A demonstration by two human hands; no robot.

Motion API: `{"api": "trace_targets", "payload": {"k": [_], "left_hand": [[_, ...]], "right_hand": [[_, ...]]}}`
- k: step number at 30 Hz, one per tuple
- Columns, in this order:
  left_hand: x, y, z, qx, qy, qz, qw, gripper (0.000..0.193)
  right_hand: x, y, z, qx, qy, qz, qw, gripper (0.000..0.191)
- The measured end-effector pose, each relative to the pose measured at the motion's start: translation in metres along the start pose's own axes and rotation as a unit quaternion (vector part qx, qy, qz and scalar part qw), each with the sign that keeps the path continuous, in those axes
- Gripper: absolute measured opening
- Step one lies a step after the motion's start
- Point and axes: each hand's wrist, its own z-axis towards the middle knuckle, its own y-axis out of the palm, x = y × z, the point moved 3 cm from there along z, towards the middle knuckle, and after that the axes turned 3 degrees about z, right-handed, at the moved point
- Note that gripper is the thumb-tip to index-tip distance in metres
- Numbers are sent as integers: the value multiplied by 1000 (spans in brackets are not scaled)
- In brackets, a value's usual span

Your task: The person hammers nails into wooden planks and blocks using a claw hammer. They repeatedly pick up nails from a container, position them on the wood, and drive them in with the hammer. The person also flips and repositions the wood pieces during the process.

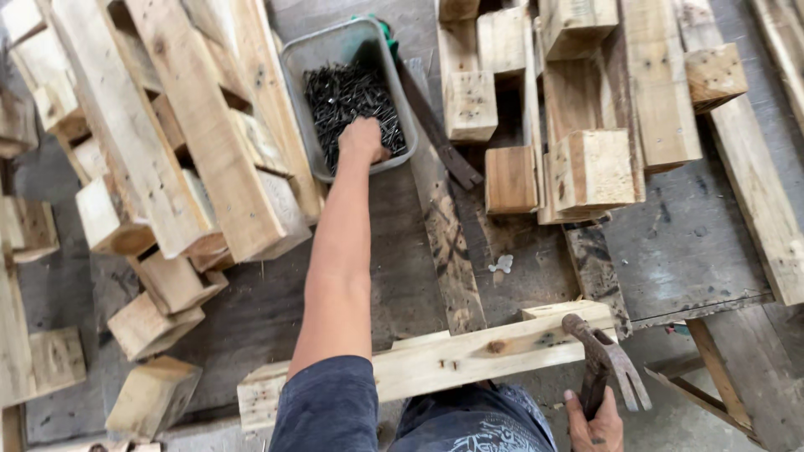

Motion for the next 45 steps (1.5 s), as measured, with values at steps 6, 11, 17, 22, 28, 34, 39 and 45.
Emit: {"api": "trace_targets", "payload": {"k": [6,11,17,22,28,34,39,45], "left_hand": [[5,11,2,-12,64,80,995,30],[-23,-12,-6,53,29,-80,995,18],[-42,-14,-17,142,-51,-403,903,17],[-42,-8,-25,92,-60,-686,719,10],[-40,-19,-45,45,-98,-843,528,11],[-22,-31,-98,-44,-26,-845,532,17],[-6,-2,-209,-21,42,-775,630,19],[8,69,-357,23,74,-638,766,22]], "right_hand": [[5,17,-6,37,-34,127,991,28],[3,15,-1,23,-81,130,988,28],[2,18,0,9,-47,149,988,24],[-2,20,5,-2,-23,198,980,30],[-8,15,14,-41,-36,220,974,19],[-35,13,15,-60,-42,221,973,19],[-57,-7,3,-115,-68,335,933,20],[-46,-53,-41,-120,-97,351,924,15]]}}
